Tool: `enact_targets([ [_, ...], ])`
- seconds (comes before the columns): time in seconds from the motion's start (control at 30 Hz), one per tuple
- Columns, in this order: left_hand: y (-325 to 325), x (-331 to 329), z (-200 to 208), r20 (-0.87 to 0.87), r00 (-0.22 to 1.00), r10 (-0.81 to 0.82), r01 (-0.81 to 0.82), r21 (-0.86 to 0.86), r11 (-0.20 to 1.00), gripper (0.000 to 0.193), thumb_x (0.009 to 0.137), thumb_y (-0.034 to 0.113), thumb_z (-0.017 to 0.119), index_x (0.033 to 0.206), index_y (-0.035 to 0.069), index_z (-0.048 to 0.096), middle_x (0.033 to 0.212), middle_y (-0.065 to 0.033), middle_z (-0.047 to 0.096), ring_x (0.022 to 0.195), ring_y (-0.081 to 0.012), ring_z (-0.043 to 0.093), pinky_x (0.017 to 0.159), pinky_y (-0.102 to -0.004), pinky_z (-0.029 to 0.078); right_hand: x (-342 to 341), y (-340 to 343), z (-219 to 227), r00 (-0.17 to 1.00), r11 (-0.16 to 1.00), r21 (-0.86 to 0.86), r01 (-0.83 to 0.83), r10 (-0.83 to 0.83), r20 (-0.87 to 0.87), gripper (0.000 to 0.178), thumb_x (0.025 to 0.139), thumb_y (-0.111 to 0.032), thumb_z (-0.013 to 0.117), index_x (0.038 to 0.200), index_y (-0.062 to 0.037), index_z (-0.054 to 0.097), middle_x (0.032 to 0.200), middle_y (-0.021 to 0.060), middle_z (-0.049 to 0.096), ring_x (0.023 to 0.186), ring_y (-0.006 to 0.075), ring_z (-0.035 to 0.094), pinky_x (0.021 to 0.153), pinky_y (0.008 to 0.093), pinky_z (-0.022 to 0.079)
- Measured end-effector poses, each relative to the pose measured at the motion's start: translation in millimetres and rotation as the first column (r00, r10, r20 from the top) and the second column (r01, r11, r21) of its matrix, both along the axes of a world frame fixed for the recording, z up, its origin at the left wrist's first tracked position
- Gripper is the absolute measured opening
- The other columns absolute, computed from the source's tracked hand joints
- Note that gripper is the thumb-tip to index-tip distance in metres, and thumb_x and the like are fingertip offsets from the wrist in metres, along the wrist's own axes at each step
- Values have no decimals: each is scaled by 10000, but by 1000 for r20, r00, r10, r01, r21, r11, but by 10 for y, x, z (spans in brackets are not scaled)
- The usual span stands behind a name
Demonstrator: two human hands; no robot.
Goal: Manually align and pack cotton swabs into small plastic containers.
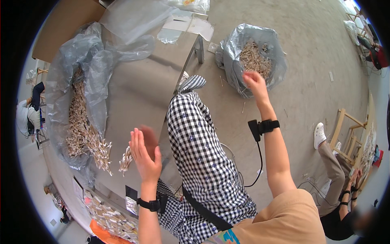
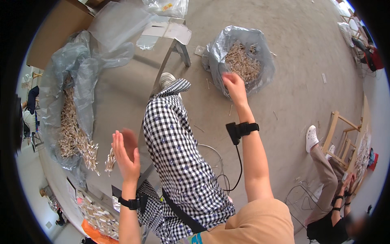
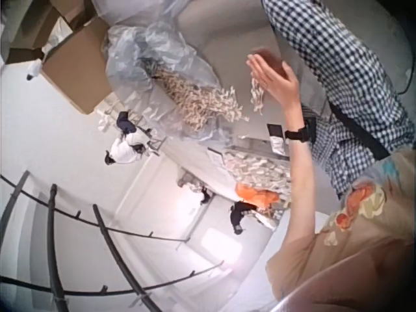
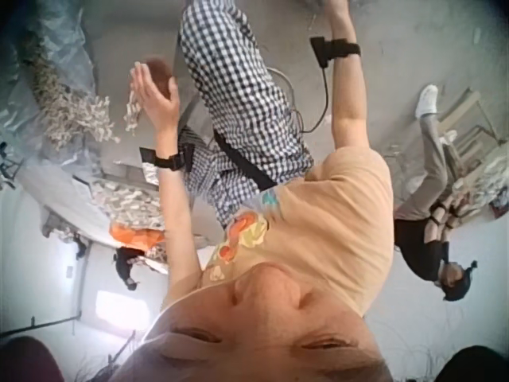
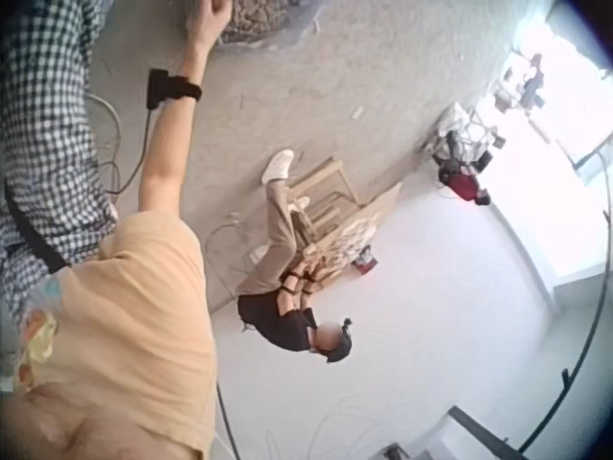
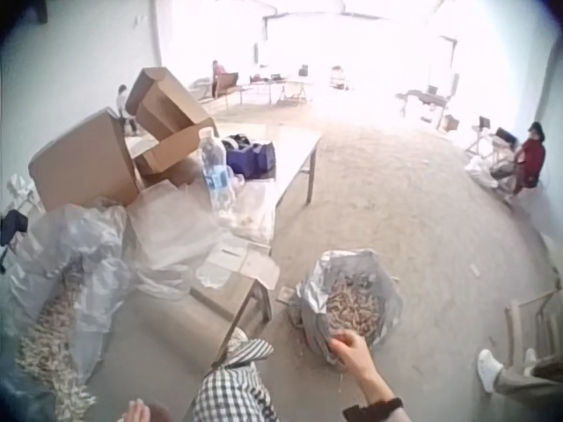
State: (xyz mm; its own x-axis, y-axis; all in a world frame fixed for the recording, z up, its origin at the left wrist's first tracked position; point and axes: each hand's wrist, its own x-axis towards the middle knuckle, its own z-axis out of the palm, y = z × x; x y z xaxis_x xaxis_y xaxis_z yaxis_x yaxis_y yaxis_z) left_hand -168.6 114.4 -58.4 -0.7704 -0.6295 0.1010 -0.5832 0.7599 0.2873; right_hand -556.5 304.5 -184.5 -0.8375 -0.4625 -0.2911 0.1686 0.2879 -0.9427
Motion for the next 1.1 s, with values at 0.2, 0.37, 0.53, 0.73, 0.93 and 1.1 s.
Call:
enact_targets([
  [0.2, -3, -295, -160, 170, 983, -65, 71, -30, 997, 940, 673, -17, 710, 1518, 35, 304, 1598, -174, 286, 1495, -362, 240, 1222, -553, 161, 178, 704, -1954, 999, 824, 566, 21, -1, -35, 465, 772, -73, 614, 1234, -32, 640, 1158, 167, 687, 1112, 258, 644, 957, 335, 485],
  [0.37, -37, -331, -197, 200, 976, -87, 96, -37, 995, 870, 712, -22, 645, 1510, 11, 301, 1575, -214, 301, 1484, -408, 243, 1212, -585, 158, 1, 667, -2435, 995, 840, 540, 56, -95, 43, 609, 738, -47, 632, 1345, -44, 578, 1313, 197, 621, 1261, 302, 566, 1050, 362, 432],
  [0.53, -5, -343, -157, 215, 975, -64, 80, -67, 995, 737, 749, -12, 642, 1438, -16, 383, 1521, -252, 353, 1432, -462, 317, 1175, -622, 233, -93, 491, -2371, 932, 872, 487, 60, -223, 285, 669, 748, -71, 684, 1389, 42, 526, 1418, 185, 556, 1353, 307, 489, 1117, 353, 363],
  [0.73, -3, -362, -157, 194, 978, -83, 87, -9, 996, 688, 783, 13, 645, 1424, -15, 396, 1507, -262, 362, 1419, -478, 327, 1167, -629, 241, -444, 661, -2287, 989, 896, 425, 128, -147, 11, 481, 813, -43, 589, 1291, 6, 617, 1190, 131, 662, 1089, 235, 618, 937, 315, 474],
  [0.93, -35, -327, -122, 218, 974, -65, 79, -55, 995, 724, 773, -20, 633, 1442, -20, 359, 1510, -263, 350, 1411, -488, 327, 1163, -632, 253, -508, 644, -1939, 849, 877, 281, 390, -224, -479, 208, 861, -58, 563, 1021, -21, 690, 916, 76, 690, 894, 167, 647, 830, 304, 495],
  [1.1, -22, -257, -193, 265, 962, -72, 104, -108, 989, 682, 846, 67, 630, 1450, -37, 331, 1513, -279, 330, 1410, -502, 317, 1152, -649, 258, 277, 1093, -2420, 935, 714, 606, 352, -248, -252, 159, 826, -165, 724, 895, -24, 698, 776, 43, 685, 725, 132, 621, 697, 294, 500],
])
